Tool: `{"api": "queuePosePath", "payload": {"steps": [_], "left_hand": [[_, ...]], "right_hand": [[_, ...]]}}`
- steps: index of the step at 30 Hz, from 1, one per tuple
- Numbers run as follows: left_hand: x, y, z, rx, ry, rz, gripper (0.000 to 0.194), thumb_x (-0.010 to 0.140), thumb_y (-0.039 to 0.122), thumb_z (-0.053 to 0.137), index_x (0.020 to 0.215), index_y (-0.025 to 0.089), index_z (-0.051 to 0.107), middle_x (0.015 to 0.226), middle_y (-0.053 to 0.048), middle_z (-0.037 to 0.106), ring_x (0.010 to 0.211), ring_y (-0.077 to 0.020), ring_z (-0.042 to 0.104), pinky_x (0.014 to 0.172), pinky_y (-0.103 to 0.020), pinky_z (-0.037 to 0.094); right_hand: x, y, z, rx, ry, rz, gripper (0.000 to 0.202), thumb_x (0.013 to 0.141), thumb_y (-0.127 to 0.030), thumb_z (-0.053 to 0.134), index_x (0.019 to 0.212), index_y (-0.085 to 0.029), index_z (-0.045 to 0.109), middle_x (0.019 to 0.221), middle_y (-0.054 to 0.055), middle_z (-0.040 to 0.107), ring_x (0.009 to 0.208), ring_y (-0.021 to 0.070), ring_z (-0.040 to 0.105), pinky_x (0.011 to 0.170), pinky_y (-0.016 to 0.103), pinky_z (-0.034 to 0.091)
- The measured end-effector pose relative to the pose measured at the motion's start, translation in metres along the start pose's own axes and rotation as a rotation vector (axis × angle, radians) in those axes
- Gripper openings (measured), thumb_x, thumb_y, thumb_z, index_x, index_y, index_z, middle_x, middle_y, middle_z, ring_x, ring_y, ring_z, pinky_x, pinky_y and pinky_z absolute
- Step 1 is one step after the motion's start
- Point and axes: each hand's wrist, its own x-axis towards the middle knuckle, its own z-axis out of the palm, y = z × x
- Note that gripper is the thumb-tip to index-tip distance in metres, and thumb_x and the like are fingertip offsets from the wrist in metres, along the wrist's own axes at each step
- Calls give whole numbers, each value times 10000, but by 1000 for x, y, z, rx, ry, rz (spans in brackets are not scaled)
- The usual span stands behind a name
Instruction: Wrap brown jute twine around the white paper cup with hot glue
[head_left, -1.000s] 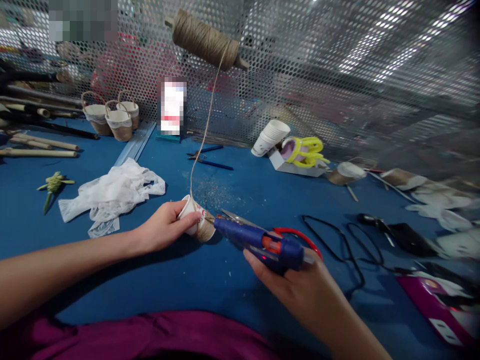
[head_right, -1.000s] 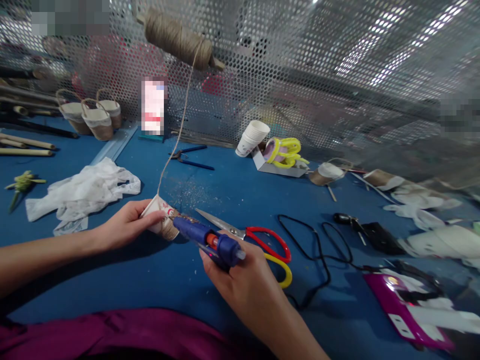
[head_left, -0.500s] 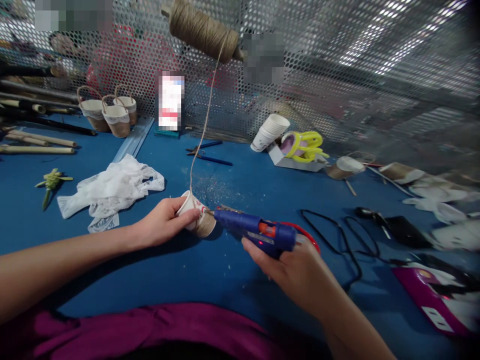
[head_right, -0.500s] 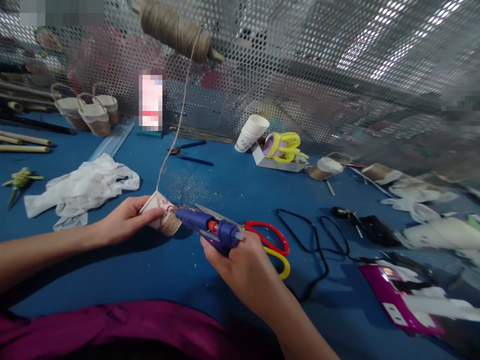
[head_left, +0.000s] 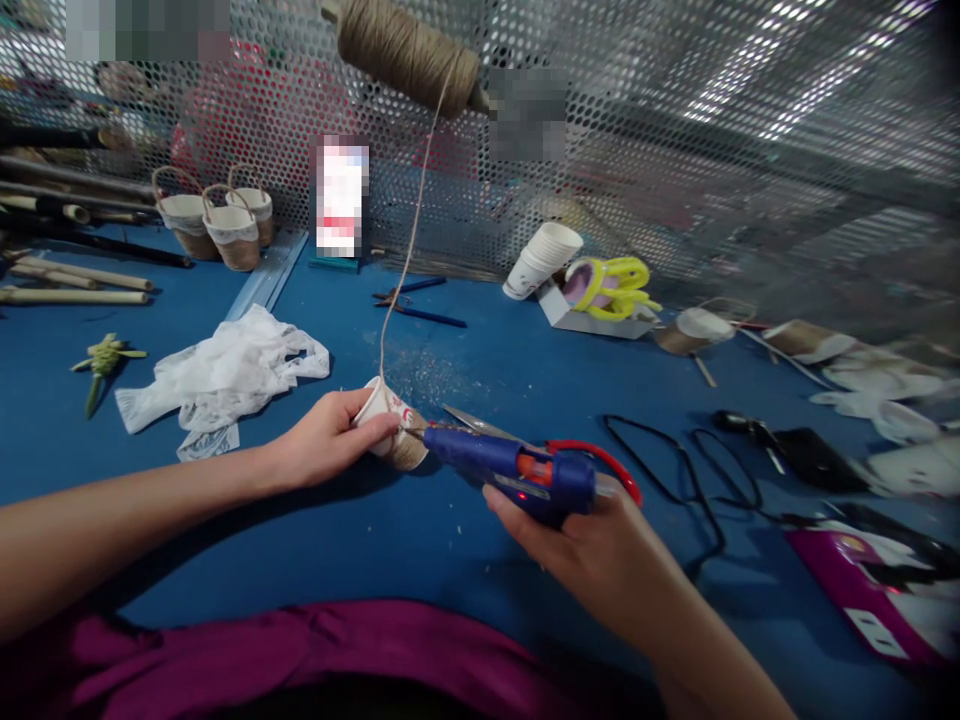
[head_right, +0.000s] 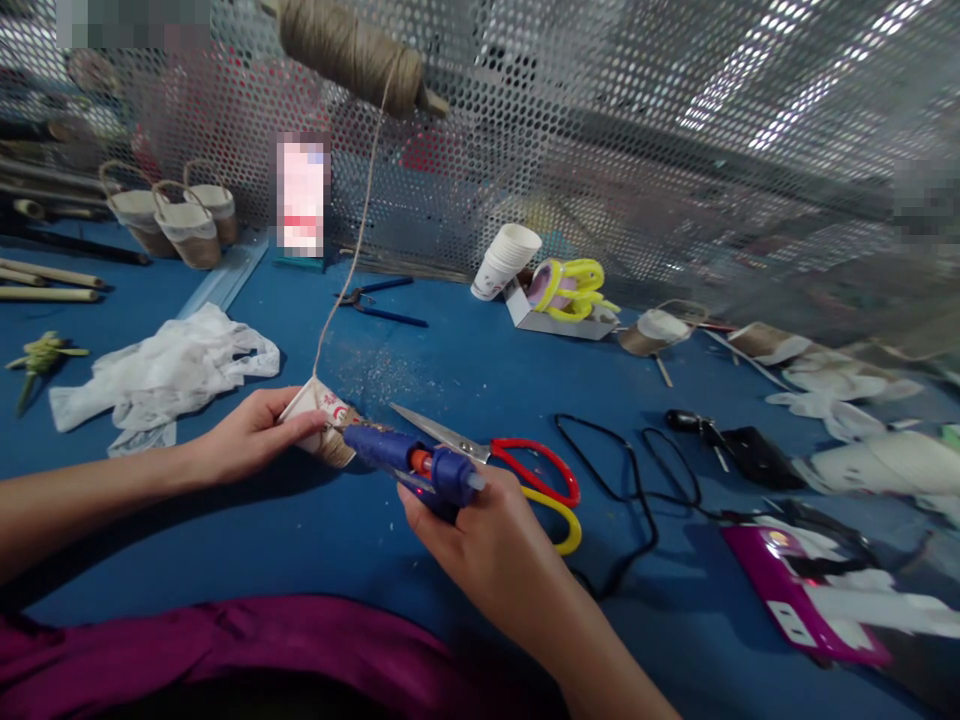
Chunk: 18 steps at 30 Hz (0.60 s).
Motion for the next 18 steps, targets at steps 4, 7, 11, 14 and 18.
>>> {"api": "queuePosePath", "payload": {"steps": [4, 7, 11, 14, 18], "left_hand": [[0, 1, 0, -11, -6, -4, 342, 842, 366, 417, 980, 103, 585, 907, -80, 642, 799, -171, 577, 759, -308, 456], [0, 1, 0, 7, -1, -3, 343, 840, 369, 417, 980, 104, 585, 887, -74, 639, 783, -165, 571, 753, -303, 452], [0, 1, 0, 42, 11, 1, 336, 838, 371, 421, 944, 100, 589, 838, -59, 628, 732, -147, 554, 701, -271, 447], [-1, 1, 0, 43, 4, -2, 340, 839, 374, 417, 947, 100, 587, 831, -53, 626, 727, -147, 552, 707, -270, 445], [-1, 2, -1, 38, -1, -5, 338, 838, 374, 417, 939, 104, 593, 859, -56, 630, 757, -157, 561, 737, -281, 446]], "right_hand": [[-1, -1, -1, -7, -13, 11, 97, 741, -271, 521, 687, -203, 564, 600, -6, 621, 563, 142, 592, 531, 234, 492], [1, 0, -2, -29, -5, 18, 114, 738, -283, 522, 661, -210, 564, 508, -30, 586, 439, 118, 537, 426, 221, 451], [4, 2, -2, -87, 11, 25, 206, 739, -306, 521, 554, -216, 514, 380, -48, 482, 359, 108, 476, 353, 221, 386], [4, 3, -3, -91, 8, 17, 227, 737, -316, 527, 533, -221, 500, 377, -42, 479, 392, 123, 506, 368, 227, 396], [2, 2, -3, -52, -19, -13, 157, 737, -299, 528, 603, -218, 540, 486, -23, 570, 483, 142, 566, 445, 234, 456]]}}
